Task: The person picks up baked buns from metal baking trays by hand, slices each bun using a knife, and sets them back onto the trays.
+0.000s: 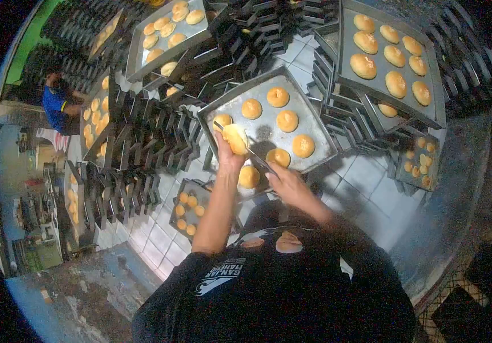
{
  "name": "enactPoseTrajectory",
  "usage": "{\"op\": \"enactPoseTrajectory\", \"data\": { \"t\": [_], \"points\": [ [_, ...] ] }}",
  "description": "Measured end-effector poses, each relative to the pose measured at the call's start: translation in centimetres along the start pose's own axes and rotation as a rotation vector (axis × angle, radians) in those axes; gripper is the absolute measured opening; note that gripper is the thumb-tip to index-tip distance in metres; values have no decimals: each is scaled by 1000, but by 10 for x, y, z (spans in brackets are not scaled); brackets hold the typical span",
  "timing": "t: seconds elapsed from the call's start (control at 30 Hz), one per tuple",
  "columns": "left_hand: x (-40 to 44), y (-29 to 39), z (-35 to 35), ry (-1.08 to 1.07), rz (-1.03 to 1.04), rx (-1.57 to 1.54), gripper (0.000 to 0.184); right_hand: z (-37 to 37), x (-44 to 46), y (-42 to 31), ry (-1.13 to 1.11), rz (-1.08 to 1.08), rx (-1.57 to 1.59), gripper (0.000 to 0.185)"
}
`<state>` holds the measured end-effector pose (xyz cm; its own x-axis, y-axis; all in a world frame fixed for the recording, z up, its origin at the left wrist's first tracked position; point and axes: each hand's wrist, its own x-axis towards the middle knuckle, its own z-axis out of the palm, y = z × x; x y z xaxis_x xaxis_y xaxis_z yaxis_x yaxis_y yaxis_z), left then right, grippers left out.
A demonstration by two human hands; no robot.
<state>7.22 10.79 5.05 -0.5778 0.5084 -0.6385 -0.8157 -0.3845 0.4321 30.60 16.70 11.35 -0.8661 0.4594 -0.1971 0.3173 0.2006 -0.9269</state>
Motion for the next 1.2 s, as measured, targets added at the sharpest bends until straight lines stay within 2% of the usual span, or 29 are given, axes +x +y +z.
{"op": "enactPoseTrajectory", "data": {
  "t": [0.03, 0.1, 0.17, 0.2, 0.27, 0.3, 0.37, 0.43, 0.53, 0.57, 0.63, 0.67, 0.7, 0.77, 0.8, 0.83, 0.9, 0.93, 1.0, 1.03, 1.1, 1.17, 1.2],
  "points": [
    [10, 2, -6, 35, 29, 24, 72, -2, -10, 7, 14, -36, 13, 46],
    [5, 5, 0, 48, 39, 7, 75, -14, -20, -6, -37, 43, 13, 47],
    [2, -4, 0, -18, -43, -48, 72, -16, -20, -7, -119, 321, 91, 44],
    [4, -12, -2, 2, -53, -36, 74, -7, -12, 6, -121, 336, 92, 44],
    [8, -30, -7, 69, -34, 26, 75, 22, 22, 37, 45, 75, 115, 44],
    [10, -33, -8, 123, -4, 92, 76, 24, 35, 31, 40, 86, 120, 44],
    [20, -35, -13, 66, -79, 33, 76, 23, 56, 24, -73, 204, 114, 42],
    [40, -37, -19, 120, -51, 96, 77, 25, 56, 31, -62, 206, 127, 42],
    [84, -49, -45, 175, -25, 135, 77, 17, 28, 69, -45, 349, 275, 41],
    [101, -52, -55, 181, -35, 124, 77, 11, 10, 105, 40, -31, -80, 41],
    [126, -56, -69, 220, -76, 237, 79, -21, -28, 116, 24, -1, -109, 39],
    [115, -52, -50, 239, -15, 286, 68, -34, -52, 113, -15, 254, 66, 39],
    [120, -53, -51, 246, -20, 274, 68, -48, -76, 109, -12, 515, 229, 40],
    [134, -54, -55, 218, 255, 1039, 59, -56, -106, 114, 37, 615, 233, 42],
    [128, -52, -38, 184, 401, 1054, 52, -59, -114, 119, 101, 703, 133, 41],
    [113, -34, -13, 177, 529, 1209, 48, -60, -121, 125, 168, 786, 32, 40],
    [157, -31, -20, 208, 828, 1324, 45, -59, -141, 144, 276, 805, 365, 38],
    [180, -30, -21, 209, 826, 1314, 45, -59, -140, 149, 189, 661, 41, 39],
    [212, -27, -18, 244, 1116, 1519, 51, -53, -117, 118, 126, 476, -231, 42],
    [211, -23, -11, 243, 1121, 1508, 51, -55, -101, 85, 152, 447, -185, 45],
    [207, -12, 11, 179, 556, 1878, 63, -51, -114, 105, 157, 473, 98, 44],
    [191, -15, 20, 189, 603, 1929, 70, -53, -113, 102, 185, 491, 451, 43],
    [179, -20, 20, 150, 708, 1944, 67, -49, -116, 120, 182, 448, 241, 41]
  ]
}}
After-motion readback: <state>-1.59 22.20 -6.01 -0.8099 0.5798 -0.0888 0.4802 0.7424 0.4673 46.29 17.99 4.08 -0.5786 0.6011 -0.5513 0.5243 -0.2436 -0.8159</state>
